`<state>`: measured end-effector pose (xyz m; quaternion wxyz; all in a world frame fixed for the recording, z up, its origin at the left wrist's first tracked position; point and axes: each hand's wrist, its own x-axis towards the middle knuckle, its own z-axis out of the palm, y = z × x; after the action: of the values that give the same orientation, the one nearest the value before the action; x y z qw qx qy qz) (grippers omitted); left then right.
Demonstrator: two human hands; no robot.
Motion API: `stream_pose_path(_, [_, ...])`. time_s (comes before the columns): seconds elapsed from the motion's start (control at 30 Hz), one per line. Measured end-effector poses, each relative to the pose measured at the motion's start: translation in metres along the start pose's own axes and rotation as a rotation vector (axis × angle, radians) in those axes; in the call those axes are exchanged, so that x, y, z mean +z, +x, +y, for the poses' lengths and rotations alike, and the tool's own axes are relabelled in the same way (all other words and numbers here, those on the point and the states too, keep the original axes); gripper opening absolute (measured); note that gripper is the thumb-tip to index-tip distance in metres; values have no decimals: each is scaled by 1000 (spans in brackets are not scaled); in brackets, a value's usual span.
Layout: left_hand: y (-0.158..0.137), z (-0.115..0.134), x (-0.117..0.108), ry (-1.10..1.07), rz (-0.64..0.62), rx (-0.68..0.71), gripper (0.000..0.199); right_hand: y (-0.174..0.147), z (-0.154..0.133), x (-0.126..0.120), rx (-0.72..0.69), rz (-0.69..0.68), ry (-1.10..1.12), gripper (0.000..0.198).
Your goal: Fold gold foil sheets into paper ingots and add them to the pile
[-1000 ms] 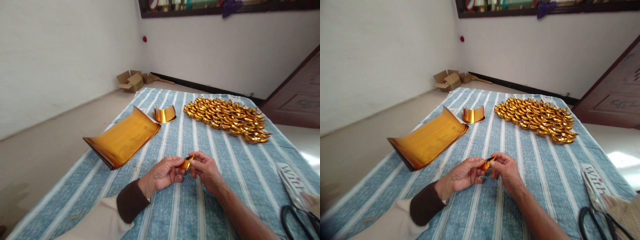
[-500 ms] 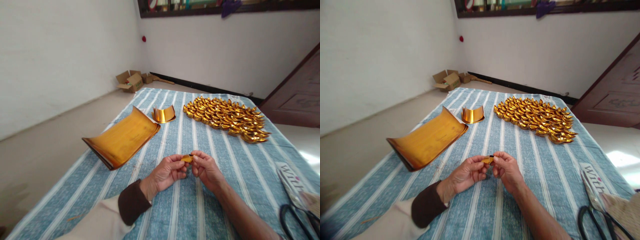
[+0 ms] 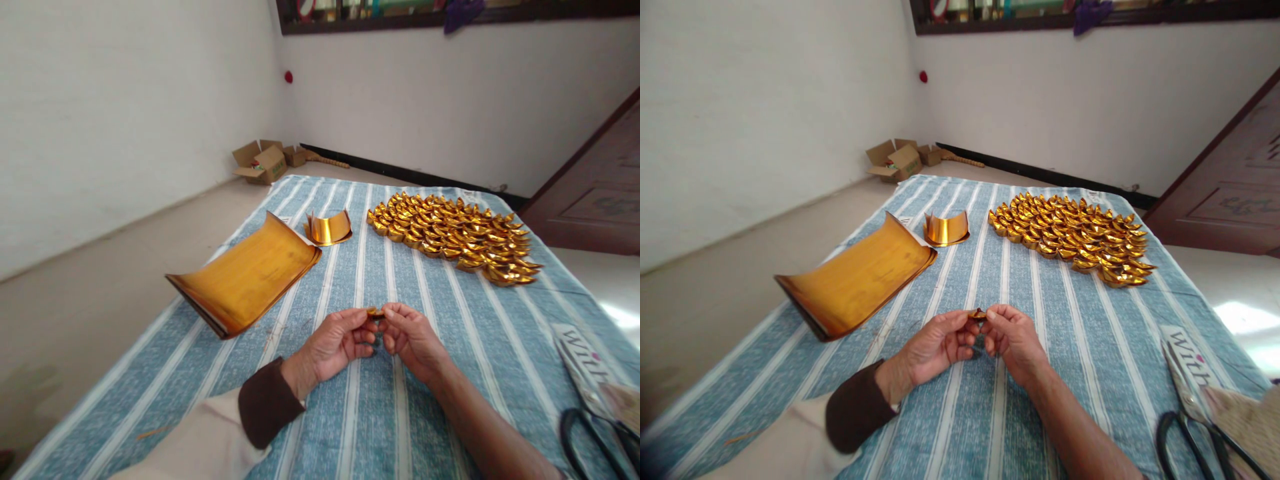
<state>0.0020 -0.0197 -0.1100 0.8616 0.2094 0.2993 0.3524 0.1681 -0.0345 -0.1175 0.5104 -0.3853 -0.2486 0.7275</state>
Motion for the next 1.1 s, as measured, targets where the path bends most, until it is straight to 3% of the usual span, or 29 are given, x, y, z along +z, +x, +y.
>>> stream_pose_path(0.17, [0,2,-1,-58,36,-41,16,-2,-1,4,-4,7,-35,35])
stream_pose_path(0.37, [-1,7,0,-135,62,-63,20,-3,2,5,-107,54,-160,39])
stream_pose_path(0.53, [-1,10,0,-173,80,-85,23,-3,7,-2,-332,30,-381,43])
stream_pose_path(0.73, [-1,10,-1,-200,108,-108,24,-2,15,-9,-674,139,-889,10])
stream_pose_path(0.87, [-1,10,-1,-208,109,-122,23,-2,16,-12,-826,119,-1082,17])
stream_pose_path(1.1, [-1,10,0,-172,102,-134,22,-4,14,-8,-768,101,-1060,18])
